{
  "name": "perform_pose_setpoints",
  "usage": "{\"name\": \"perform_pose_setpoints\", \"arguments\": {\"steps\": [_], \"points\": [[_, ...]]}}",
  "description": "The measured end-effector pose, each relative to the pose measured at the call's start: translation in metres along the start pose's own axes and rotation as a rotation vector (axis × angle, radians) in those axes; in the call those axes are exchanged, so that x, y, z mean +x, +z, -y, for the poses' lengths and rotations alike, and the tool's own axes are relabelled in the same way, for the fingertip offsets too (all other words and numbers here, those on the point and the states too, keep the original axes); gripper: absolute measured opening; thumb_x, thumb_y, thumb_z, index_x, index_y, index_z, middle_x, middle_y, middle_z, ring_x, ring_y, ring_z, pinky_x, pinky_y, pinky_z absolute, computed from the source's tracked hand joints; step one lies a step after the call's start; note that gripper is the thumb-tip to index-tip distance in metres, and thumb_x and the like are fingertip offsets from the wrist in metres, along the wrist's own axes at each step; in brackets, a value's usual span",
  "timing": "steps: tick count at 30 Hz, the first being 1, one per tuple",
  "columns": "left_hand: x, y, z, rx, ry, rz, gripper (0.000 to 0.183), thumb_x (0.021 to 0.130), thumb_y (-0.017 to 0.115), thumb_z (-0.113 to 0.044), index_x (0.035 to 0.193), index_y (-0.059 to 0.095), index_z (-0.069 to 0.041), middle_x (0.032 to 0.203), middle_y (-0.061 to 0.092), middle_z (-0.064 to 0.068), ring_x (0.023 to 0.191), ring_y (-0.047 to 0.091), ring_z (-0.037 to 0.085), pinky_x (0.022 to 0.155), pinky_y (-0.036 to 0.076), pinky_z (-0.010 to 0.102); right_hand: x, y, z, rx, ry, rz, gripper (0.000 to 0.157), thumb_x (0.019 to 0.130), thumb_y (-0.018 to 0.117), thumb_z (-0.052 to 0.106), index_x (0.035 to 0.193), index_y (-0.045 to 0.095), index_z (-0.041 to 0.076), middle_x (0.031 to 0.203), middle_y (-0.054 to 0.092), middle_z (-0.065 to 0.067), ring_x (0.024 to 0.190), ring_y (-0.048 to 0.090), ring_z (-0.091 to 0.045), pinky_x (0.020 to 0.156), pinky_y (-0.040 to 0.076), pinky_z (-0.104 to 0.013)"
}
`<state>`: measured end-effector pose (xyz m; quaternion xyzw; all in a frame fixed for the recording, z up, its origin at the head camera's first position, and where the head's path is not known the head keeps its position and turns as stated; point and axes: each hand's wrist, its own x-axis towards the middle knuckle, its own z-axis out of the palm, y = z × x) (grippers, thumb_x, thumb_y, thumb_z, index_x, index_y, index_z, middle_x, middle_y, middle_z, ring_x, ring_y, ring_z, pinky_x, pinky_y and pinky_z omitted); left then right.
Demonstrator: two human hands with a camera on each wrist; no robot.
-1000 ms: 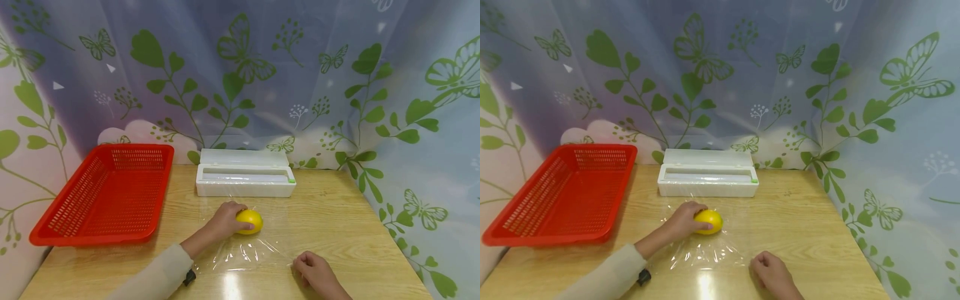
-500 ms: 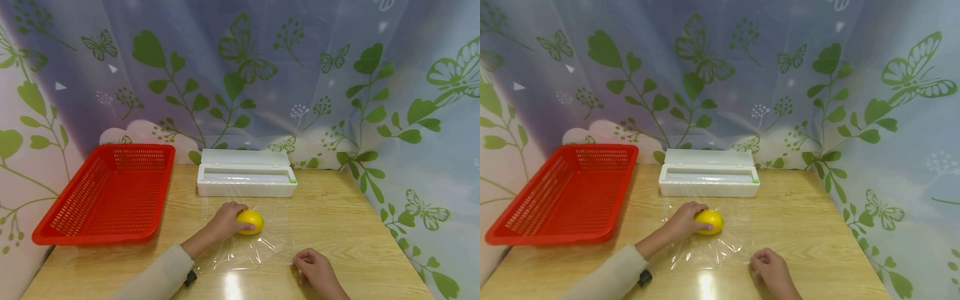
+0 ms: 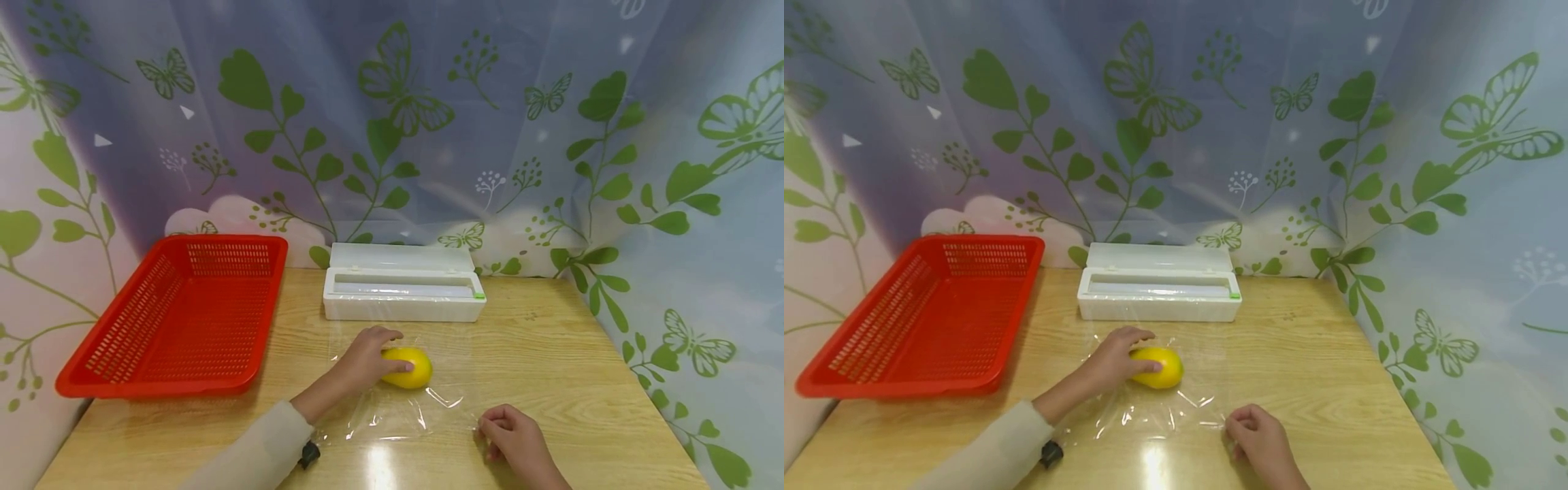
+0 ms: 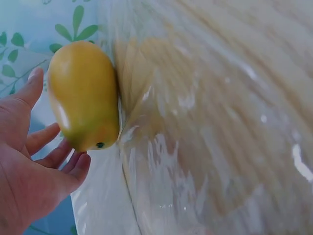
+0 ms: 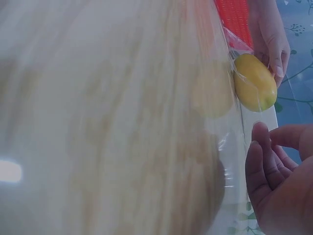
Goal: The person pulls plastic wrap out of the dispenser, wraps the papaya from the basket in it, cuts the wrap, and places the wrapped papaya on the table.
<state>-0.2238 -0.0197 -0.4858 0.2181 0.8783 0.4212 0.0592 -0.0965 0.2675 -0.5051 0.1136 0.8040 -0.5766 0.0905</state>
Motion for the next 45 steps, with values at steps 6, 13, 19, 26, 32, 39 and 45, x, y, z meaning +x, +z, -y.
{"name": "perform_pose_setpoints", "arguments": {"steps": [6, 13, 19, 26, 32, 39, 45], "points": [[-0.009, -0.006, -0.001, -0.032, 0.004, -0.043, 0.068, 0.083, 0.079, -0.051, 0.137, 0.062, -0.012, 0.146, 0.054, 0.009, 0.137, 0.046, 0.036, 0.112, 0.04, 0.055, 0.0, 0.001, 0.001, 0.007, 0.01, -0.017, 0.018, 0.096, 0.067, 0.013, 0.103, 0.061, -0.003, 0.086, 0.074, -0.009, 0.057, 0.058, -0.016, 0.058, 0.056, -0.029], [-0.04, -0.025, -0.009, -0.099, -0.011, -0.099, 0.059, 0.084, 0.082, -0.039, 0.133, 0.064, -0.011, 0.132, 0.062, 0.006, 0.114, 0.059, 0.031, 0.093, 0.052, 0.048, 0.0, 0.004, 0.004, 0.012, 0.028, -0.049, 0.017, 0.096, 0.067, 0.012, 0.102, 0.062, -0.003, 0.085, 0.073, -0.008, 0.057, 0.058, -0.017, 0.058, 0.056, -0.029], [-0.077, -0.032, 0.003, -0.079, -0.029, -0.041, 0.052, 0.083, 0.083, -0.032, 0.126, 0.068, -0.007, 0.12, 0.067, 0.007, 0.105, 0.062, 0.025, 0.087, 0.055, 0.039, -0.002, 0.004, 0.003, -0.005, 0.031, -0.063, 0.019, 0.096, 0.067, 0.013, 0.106, 0.062, -0.002, 0.085, 0.073, -0.008, 0.058, 0.059, -0.019, 0.058, 0.056, -0.03], [-0.116, -0.034, 0.02, 0.005, -0.048, 0.028, 0.039, 0.082, 0.084, -0.025, 0.114, 0.072, -0.007, 0.106, 0.067, 0.001, 0.093, 0.058, 0.019, 0.079, 0.051, 0.03, -0.002, 0.002, 0.003, -0.027, -0.002, -0.064, 0.029, 0.095, 0.064, 0.006, 0.122, 0.056, 0.0, 0.085, 0.07, -0.008, 0.059, 0.06, -0.02, 0.059, 0.057, -0.031], [-0.131, -0.04, 0.029, 0.146, -0.035, 0.07, 0.033, 0.077, 0.085, -0.023, 0.105, 0.074, -0.008, 0.096, 0.066, -0.004, 0.085, 0.057, 0.013, 0.077, 0.051, 0.032, 0.0, -0.002, 0.0, -0.024, -0.045, -0.01, 0.027, 0.096, 0.062, 0.006, 0.122, 0.06, 0.0, 0.086, 0.067, -0.009, 0.058, 0.06, -0.019, 0.058, 0.057, -0.031], [-0.138, -0.039, 0.037, 0.18, -0.013, 0.106, 0.031, 0.077, 0.082, -0.02, 0.104, 0.074, -0.007, 0.097, 0.065, -0.006, 0.09, 0.06, 0.013, 0.085, 0.053, 0.036, -0.003, -0.005, -0.003, -0.055, -0.066, 0.063, 0.022, 0.099, 0.06, 0.009, 0.115, 0.066, -0.004, 0.09, 0.066, -0.008, 0.06, 0.058, -0.016, 0.059, 0.054, -0.028], [-0.14, -0.038, 0.041, 0.279, 0.095, 0.088, 0.021, 0.078, 0.082, -0.016, 0.096, 0.074, -0.008, 0.093, 0.063, -0.006, 0.088, 0.058, 0.014, 0.082, 0.053, 0.034, -0.005, -0.005, -0.003, -0.093, -0.08, 0.067, 0.023, 0.098, 0.061, 0.008, 0.116, 0.068, -0.004, 0.087, 0.067, -0.009, 0.059, 0.058, -0.014, 0.058, 0.049, -0.024]]}}
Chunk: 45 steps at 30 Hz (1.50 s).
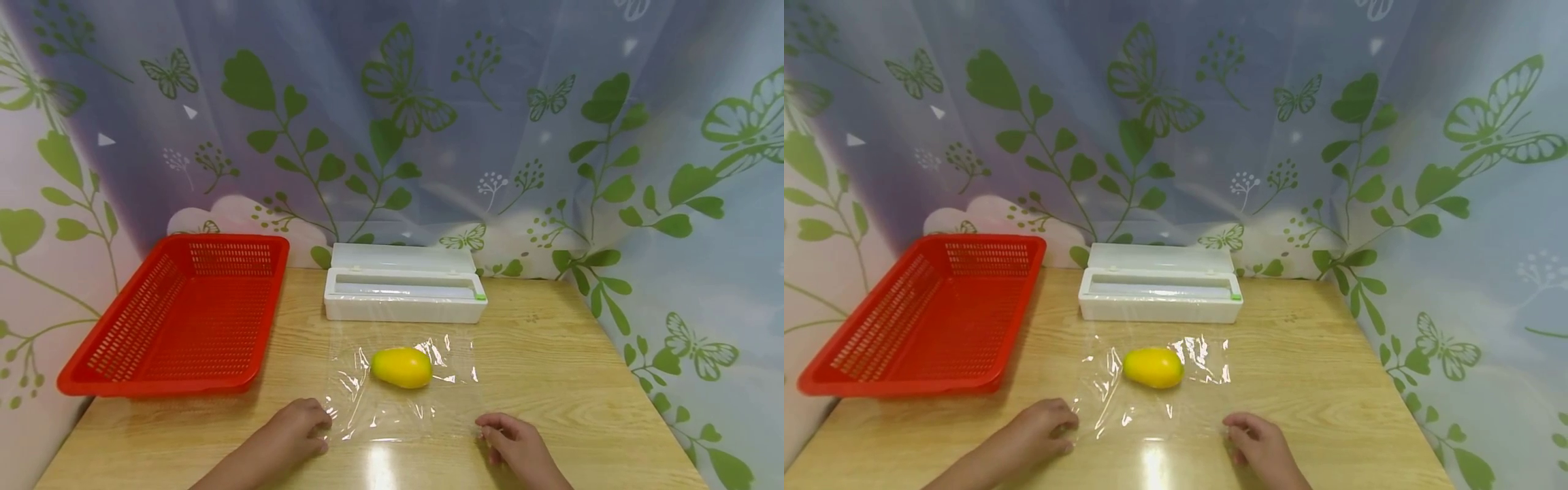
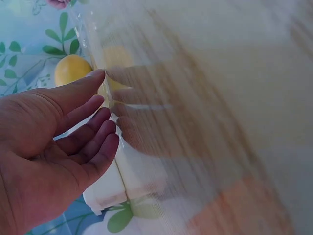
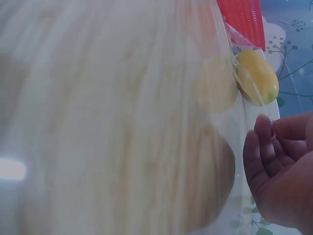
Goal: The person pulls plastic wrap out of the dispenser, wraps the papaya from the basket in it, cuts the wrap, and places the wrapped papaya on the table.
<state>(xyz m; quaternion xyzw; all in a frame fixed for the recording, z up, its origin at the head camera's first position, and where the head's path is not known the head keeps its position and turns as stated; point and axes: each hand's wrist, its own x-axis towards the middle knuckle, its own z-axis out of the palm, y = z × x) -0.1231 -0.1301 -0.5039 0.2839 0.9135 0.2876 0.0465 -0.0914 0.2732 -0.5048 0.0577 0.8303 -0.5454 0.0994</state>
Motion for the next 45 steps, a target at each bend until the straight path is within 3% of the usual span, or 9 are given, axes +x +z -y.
{"name": "perform_pose_setpoints", "arguments": {"steps": [8, 16, 19, 25, 32, 34, 36, 41, 45], "points": [[0.001, 0.0, 0.001, 0.045, 0.06, -0.025, 0.013, 0.082, 0.077, -0.008, 0.076, 0.068, -0.015, 0.083, 0.056, -0.01, 0.079, 0.051, 0.007, 0.072, 0.05, 0.027, -0.002, -0.007, -0.001, -0.031, -0.114, 0.095, 0.029, 0.097, 0.058, 0.001, 0.124, 0.064, -0.007, 0.102, 0.071, -0.018, 0.062, 0.058, -0.01, 0.06, 0.049, -0.022], [0.001, 0.003, 0.002, 0.089, 0.106, -0.082, 0.019, 0.084, 0.075, -0.005, 0.073, 0.065, -0.017, 0.081, 0.054, -0.01, 0.077, 0.049, 0.006, 0.069, 0.048, 0.026, 0.0, -0.007, -0.006, -0.059, -0.142, 0.083, 0.035, 0.09, 0.064, -0.005, 0.125, 0.064, -0.007, 0.109, 0.068, -0.021, 0.063, 0.059, -0.008, 0.059, 0.053, -0.025], [0.002, 0.002, 0.003, 0.079, 0.081, -0.08, 0.02, 0.086, 0.073, -0.005, 0.073, 0.064, -0.017, 0.079, 0.052, -0.011, 0.075, 0.046, 0.005, 0.067, 0.047, 0.024, 0.001, -0.006, -0.006, -0.083, -0.188, 0.06, 0.035, 0.089, 0.067, -0.004, 0.125, 0.065, -0.006, 0.107, 0.069, -0.02, 0.068, 0.062, -0.007, 0.062, 0.055, -0.025], [0.005, -0.002, -0.001, -0.01, -0.053, -0.021, 0.021, 0.09, 0.067, -0.006, 0.075, 0.061, -0.02, 0.074, 0.048, -0.012, 0.073, 0.043, 0.004, 0.065, 0.042, 0.022, 0.002, -0.001, -0.004, -0.167, -0.351, -0.056, 0.027, 0.088, 0.073, -0.001, 0.115, 0.07, -0.002, 0.096, 0.071, -0.01, 0.082, 0.065, -0.001, 0.071, 0.057, -0.023], [0.003, -0.003, -0.005, -0.015, -0.059, -0.098, 0.014, 0.088, 0.067, -0.006, 0.081, 0.067, -0.019, 0.077, 0.053, -0.015, 0.074, 0.047, 0.001, 0.067, 0.047, 0.023, -0.001, 0.003, 0.008, -0.129, -0.137, -0.141, 0.015, 0.093, 0.072, 0.014, 0.106, 0.074, 0.007, 0.096, 0.074, -0.003, 0.084, 0.067, -0.004, 0.075, 0.056, -0.021], [0.003, -0.004, -0.007, -0.01, -0.056, -0.127, 0.014, 0.088, 0.067, -0.005, 0.082, 0.068, -0.018, 0.077, 0.054, -0.015, 0.073, 0.047, 0.0, 0.066, 0.046, 0.022, 0.0, 0.002, 0.009, -0.14, -0.125, -0.164, 0.013, 0.094, 0.071, 0.018, 0.104, 0.075, 0.01, 0.097, 0.074, 0.0, 0.084, 0.066, -0.003, 0.076, 0.055, -0.02], [0.005, -0.005, -0.007, -0.008, -0.06, -0.142, 0.015, 0.087, 0.066, -0.005, 0.082, 0.069, -0.018, 0.077, 0.055, -0.016, 0.073, 0.047, -0.001, 0.065, 0.046, 0.022, 0.001, 0.002, 0.009, -0.159, -0.187, -0.19, 0.009, 0.095, 0.07, 0.016, 0.1, 0.076, 0.012, 0.093, 0.073, 0.004, 0.081, 0.063, -0.001, 0.073, 0.054, -0.021], [0.009, -0.01, -0.008, 0.008, -0.104, -0.161, 0.014, 0.09, 0.068, -0.008, 0.083, 0.069, -0.02, 0.079, 0.058, -0.016, 0.074, 0.05, -0.002, 0.067, 0.048, 0.022, 0.003, 0.0, 0.008, -0.215, -0.478, -0.247, 0.009, 0.092, 0.071, 0.005, 0.093, 0.076, 0.012, 0.085, 0.067, 0.005, 0.072, 0.059, -0.001, 0.064, 0.053, -0.021], [0.015, -0.013, -0.01, 0.02, -0.189, -0.183, 0.015, 0.092, 0.071, -0.014, 0.083, 0.065, -0.024, 0.08, 0.057, -0.015, 0.075, 0.052, 0.001, 0.067, 0.047, 0.022, 0.005, -0.002, 0.011, -0.221, -0.502, -0.262, 0.008, 0.092, 0.072, 0.007, 0.093, 0.077, 0.014, 0.091, 0.066, 0.006, 0.078, 0.058, 0.0, 0.067, 0.053, -0.02]]}}
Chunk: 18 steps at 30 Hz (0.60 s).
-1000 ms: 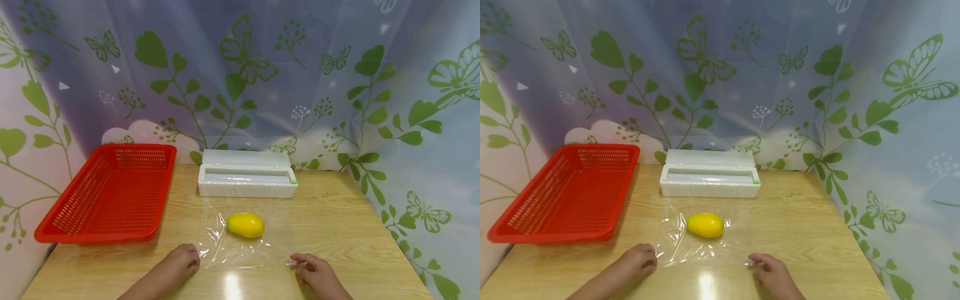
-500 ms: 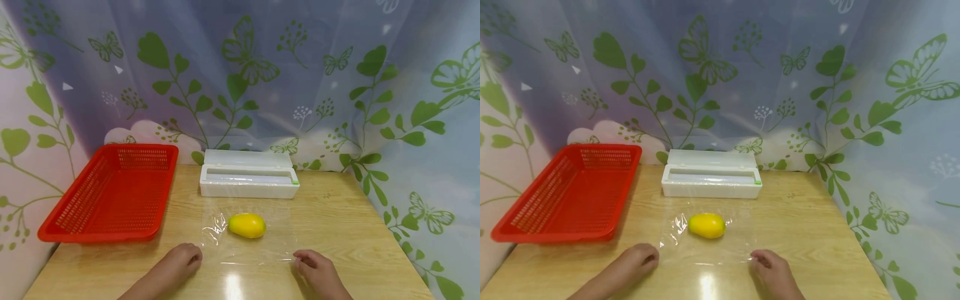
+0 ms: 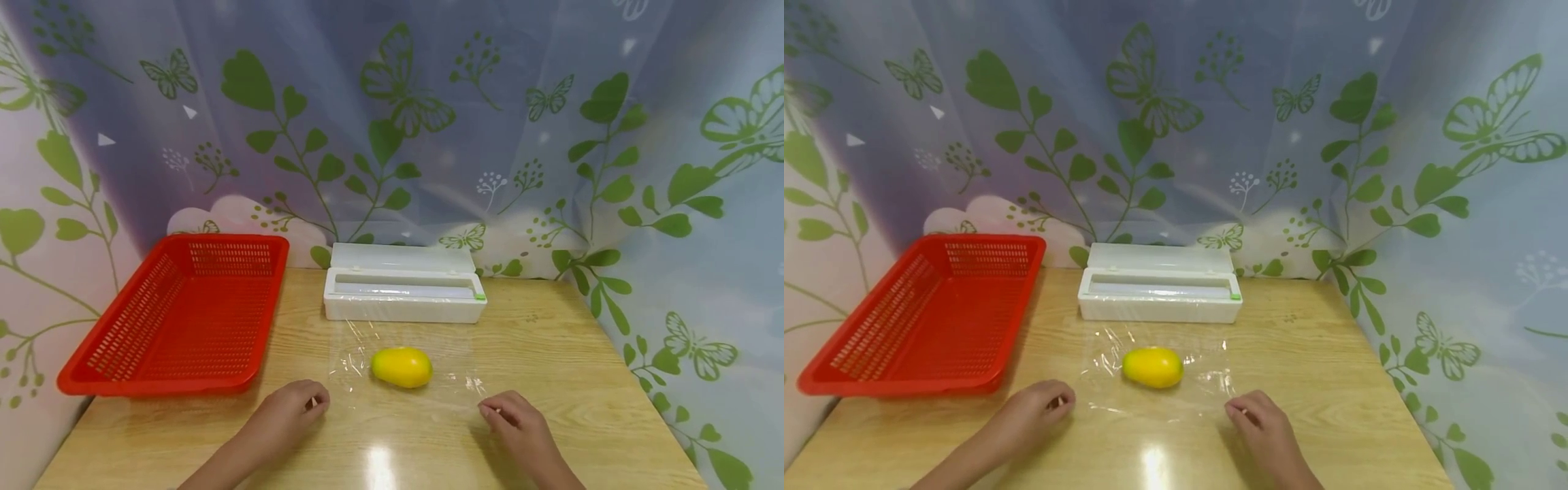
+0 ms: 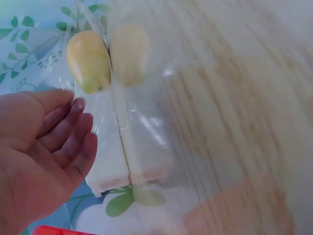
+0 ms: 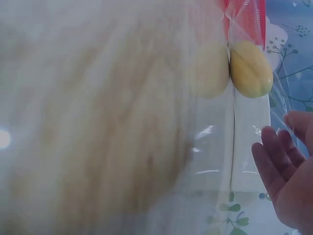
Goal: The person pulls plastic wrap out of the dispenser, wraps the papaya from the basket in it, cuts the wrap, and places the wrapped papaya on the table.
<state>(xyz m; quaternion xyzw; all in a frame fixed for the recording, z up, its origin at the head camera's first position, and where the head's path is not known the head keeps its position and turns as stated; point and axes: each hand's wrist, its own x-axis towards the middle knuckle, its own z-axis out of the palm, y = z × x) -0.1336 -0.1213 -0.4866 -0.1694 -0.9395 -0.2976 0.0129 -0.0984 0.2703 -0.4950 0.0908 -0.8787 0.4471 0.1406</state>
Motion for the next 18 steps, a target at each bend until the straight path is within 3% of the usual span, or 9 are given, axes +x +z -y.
{"name": "perform_pose_setpoints", "arguments": {"steps": [4, 9, 15, 18], "points": [[0.003, -0.002, -0.003, -0.044, -0.099, -0.027, 0.014, 0.095, 0.068, -0.014, 0.087, 0.062, -0.024, 0.082, 0.056, -0.013, 0.077, 0.051, 0.005, 0.068, 0.046, 0.023, 0.007, 0.0, 0.003, -0.026, 0.042, 0.001, 0.006, 0.092, 0.073, 0.01, 0.092, 0.078, 0.013, 0.103, 0.063, 0.003, 0.083, 0.058, 0.001, 0.07, 0.055, -0.021], [0.008, -0.004, -0.003, -0.153, -0.144, -0.075, 0.009, 0.099, 0.064, -0.014, 0.093, 0.063, -0.02, 0.085, 0.056, -0.01, 0.079, 0.052, 0.009, 0.069, 0.047, 0.023, 0.017, -0.001, 0.004, -0.036, -0.01, -0.026, 0.006, 0.093, 0.072, 0.011, 0.094, 0.078, 0.011, 0.113, 0.065, -0.001, 0.088, 0.061, 0.001, 0.07, 0.055, -0.022], [0.023, 0.001, 0.002, -0.369, -0.212, -0.108, 0.004, 0.102, 0.06, -0.017, 0.099, 0.063, -0.016, 0.084, 0.057, -0.002, 0.079, 0.053, 0.014, 0.067, 0.046, 0.024, 0.03, -0.001, 0.002, 0.023, -0.071, -0.058, 0.007, 0.094, 0.07, 0.006, 0.097, 0.076, 0.01, 0.094, 0.071, -0.001, 0.078, 0.064, -0.004, 0.066, 0.055, -0.021], [0.031, 0.004, 0.002, -0.426, -0.226, -0.134, 0.005, 0.101, 0.061, -0.018, 0.1, 0.064, -0.014, 0.085, 0.058, 0.0, 0.081, 0.053, 0.014, 0.068, 0.046, 0.025, 0.038, 0.001, 0.003, 0.06, -0.022, -0.046, 0.008, 0.096, 0.069, 0.01, 0.1, 0.075, 0.01, 0.085, 0.069, 0.0, 0.072, 0.063, -0.007, 0.062, 0.054, -0.022]]}}
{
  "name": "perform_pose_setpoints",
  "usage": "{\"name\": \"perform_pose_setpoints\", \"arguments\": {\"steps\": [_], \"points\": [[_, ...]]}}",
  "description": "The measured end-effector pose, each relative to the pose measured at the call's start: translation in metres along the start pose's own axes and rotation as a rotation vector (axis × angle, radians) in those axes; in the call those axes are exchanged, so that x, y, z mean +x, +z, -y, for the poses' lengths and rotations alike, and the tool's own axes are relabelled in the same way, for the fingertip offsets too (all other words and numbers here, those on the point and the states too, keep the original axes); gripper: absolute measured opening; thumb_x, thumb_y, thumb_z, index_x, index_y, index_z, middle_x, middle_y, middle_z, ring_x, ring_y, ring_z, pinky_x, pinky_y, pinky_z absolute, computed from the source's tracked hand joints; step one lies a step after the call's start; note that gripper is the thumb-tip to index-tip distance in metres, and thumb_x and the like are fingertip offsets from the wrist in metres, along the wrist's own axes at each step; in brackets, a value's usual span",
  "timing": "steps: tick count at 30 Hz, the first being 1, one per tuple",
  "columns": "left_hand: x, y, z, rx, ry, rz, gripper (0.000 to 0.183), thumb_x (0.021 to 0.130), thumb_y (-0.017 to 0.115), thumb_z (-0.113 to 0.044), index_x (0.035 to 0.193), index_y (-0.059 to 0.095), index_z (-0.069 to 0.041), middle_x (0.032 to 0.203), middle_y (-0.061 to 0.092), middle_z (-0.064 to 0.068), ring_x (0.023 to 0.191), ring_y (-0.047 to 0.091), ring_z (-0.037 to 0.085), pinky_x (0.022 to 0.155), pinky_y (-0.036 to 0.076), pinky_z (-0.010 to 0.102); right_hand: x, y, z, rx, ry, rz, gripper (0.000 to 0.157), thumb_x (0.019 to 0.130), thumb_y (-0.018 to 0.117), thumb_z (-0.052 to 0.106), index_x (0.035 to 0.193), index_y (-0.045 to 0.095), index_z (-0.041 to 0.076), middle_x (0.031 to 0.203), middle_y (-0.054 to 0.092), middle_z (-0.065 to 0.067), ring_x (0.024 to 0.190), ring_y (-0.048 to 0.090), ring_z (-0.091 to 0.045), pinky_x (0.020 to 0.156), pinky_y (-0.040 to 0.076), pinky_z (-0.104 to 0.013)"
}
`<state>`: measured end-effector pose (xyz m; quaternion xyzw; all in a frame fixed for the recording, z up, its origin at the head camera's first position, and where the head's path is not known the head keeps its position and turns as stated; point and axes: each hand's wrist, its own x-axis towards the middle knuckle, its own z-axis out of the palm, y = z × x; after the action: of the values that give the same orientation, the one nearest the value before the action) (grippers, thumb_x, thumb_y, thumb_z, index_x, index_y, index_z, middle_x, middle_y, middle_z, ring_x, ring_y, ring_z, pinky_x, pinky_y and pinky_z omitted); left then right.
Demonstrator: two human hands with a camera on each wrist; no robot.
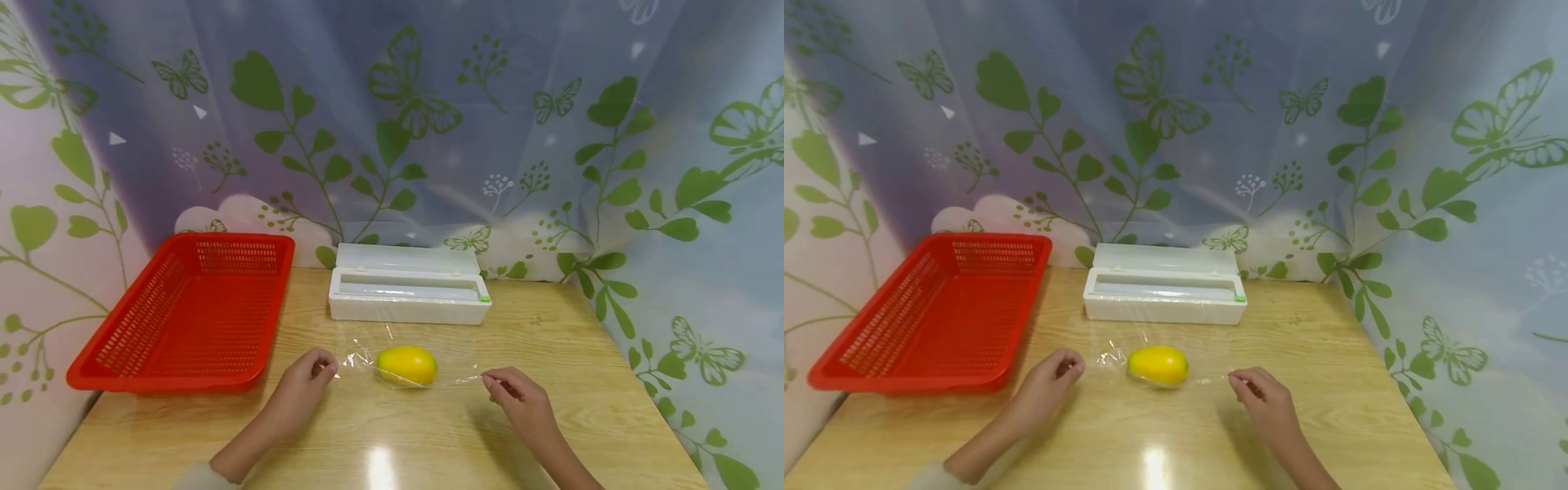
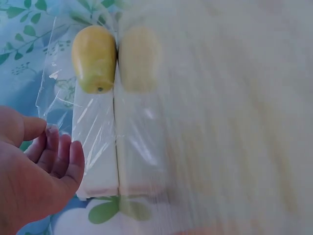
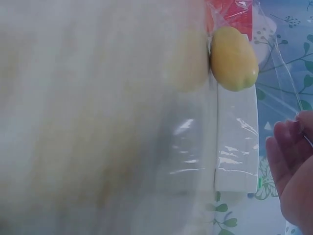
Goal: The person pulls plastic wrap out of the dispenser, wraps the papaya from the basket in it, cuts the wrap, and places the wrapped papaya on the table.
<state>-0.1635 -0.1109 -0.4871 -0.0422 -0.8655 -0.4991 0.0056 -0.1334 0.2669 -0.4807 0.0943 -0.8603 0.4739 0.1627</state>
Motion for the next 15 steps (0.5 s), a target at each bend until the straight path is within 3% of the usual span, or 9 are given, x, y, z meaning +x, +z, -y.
{"name": "perform_pose_setpoints", "arguments": {"steps": [5, 15], "points": [[0.011, 0.009, -0.002, -0.009, 0.013, -0.058, 0.006, 0.1, 0.063, -0.017, 0.099, 0.065, -0.012, 0.083, 0.059, 0.001, 0.079, 0.053, 0.015, 0.069, 0.045, 0.026, 0.01, 0.001, 0.001, 0.029, 0.123, 0.041, 0.016, 0.098, 0.067, 0.022, 0.104, 0.075, 0.009, 0.084, 0.066, -0.006, 0.071, 0.062, -0.011, 0.059, 0.052, -0.025], [0.027, 0.019, -0.003, -0.076, -0.008, -0.108, 0.006, 0.1, 0.059, -0.014, 0.102, 0.064, -0.011, 0.083, 0.057, 0.004, 0.08, 0.052, 0.017, 0.069, 0.044, 0.028, 0.028, -0.001, -0.005, 0.027, 0.209, 0.045, 0.023, 0.099, 0.066, 0.033, 0.104, 0.073, 0.012, 0.095, 0.065, -0.016, 0.073, 0.064, -0.016, 0.065, 0.057, -0.033]]}}
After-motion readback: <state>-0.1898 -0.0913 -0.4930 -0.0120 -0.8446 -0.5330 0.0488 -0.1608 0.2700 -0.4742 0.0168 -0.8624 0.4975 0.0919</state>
